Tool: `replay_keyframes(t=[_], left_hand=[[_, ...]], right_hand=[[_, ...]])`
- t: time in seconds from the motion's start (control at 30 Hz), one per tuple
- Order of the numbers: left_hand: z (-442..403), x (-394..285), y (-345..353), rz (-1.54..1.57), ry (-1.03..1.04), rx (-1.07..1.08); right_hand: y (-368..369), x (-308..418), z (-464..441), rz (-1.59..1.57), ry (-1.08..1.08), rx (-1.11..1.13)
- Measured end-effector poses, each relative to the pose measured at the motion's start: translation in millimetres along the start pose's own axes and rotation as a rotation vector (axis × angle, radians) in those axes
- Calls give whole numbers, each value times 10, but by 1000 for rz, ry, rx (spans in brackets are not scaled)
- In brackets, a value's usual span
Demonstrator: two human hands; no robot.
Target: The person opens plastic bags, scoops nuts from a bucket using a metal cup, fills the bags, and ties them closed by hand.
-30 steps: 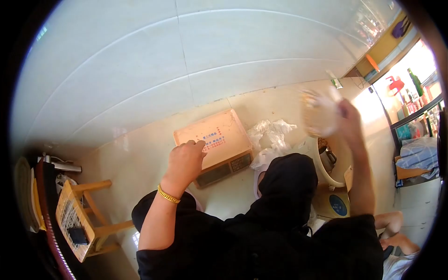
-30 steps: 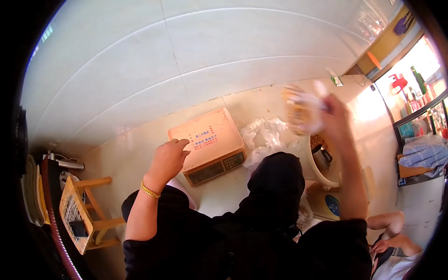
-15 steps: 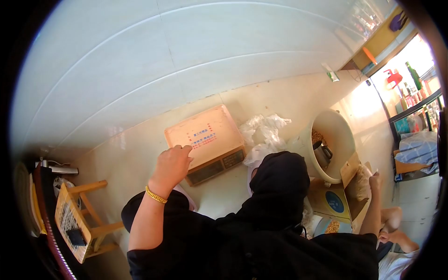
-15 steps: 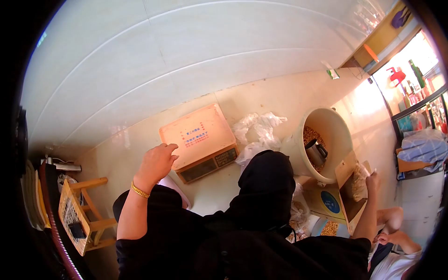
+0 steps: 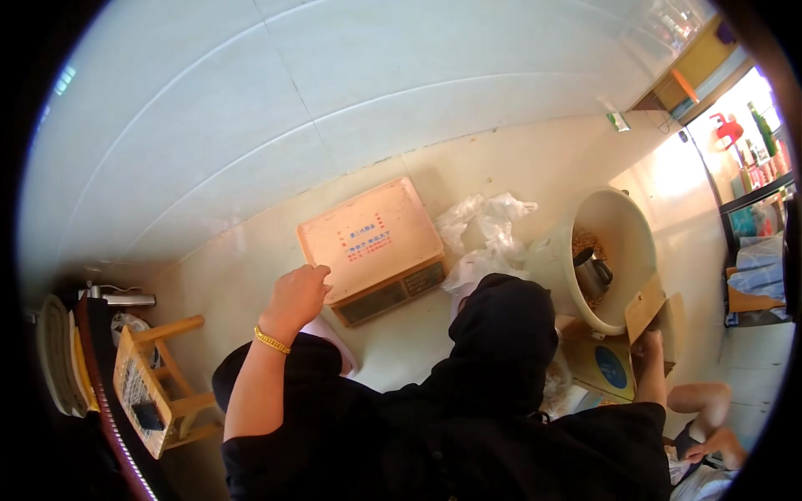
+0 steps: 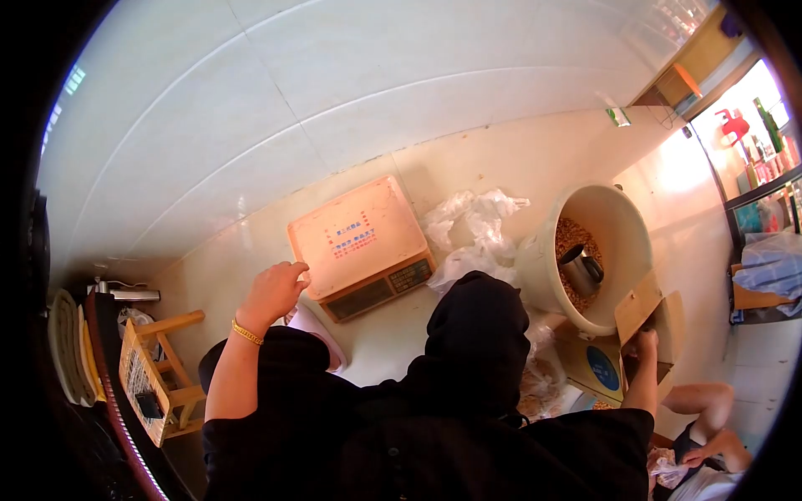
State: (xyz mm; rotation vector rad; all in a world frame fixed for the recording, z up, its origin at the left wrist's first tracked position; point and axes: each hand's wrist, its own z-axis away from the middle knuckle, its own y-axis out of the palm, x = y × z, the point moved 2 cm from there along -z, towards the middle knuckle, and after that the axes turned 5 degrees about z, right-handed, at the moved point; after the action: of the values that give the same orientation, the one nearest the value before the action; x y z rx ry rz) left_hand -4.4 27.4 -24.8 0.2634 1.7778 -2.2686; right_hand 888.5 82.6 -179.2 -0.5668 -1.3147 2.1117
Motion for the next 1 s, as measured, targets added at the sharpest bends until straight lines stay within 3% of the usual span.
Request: replay_keyframes(t=[0.1,0.33,0.63,0.77,0.9,0.97,1.0], left_hand=[[-14,-34,-2,31,-43,37],[-30,-15,44,31,51,-47],[-66,-145,-60,52,-9,58],[-45,-134,-41,36,22,36],[-28,-107,-13,14,68,-11],[-23,-107,7,1,115,-60],[-25,-111,5,2,125,-64]], right_hand=[[24,278,89,-100,129,56],[-58,738,175,-187,150,66],[-218,574,402,-554,134,-52],[-719,473,660,-924,-35,-325],[-1251,1184,1595,-1059,-151,-568],[-1318,1662,2056,-1000,-543,-640],[-1263,1930,2314,-985,-625,-543]])
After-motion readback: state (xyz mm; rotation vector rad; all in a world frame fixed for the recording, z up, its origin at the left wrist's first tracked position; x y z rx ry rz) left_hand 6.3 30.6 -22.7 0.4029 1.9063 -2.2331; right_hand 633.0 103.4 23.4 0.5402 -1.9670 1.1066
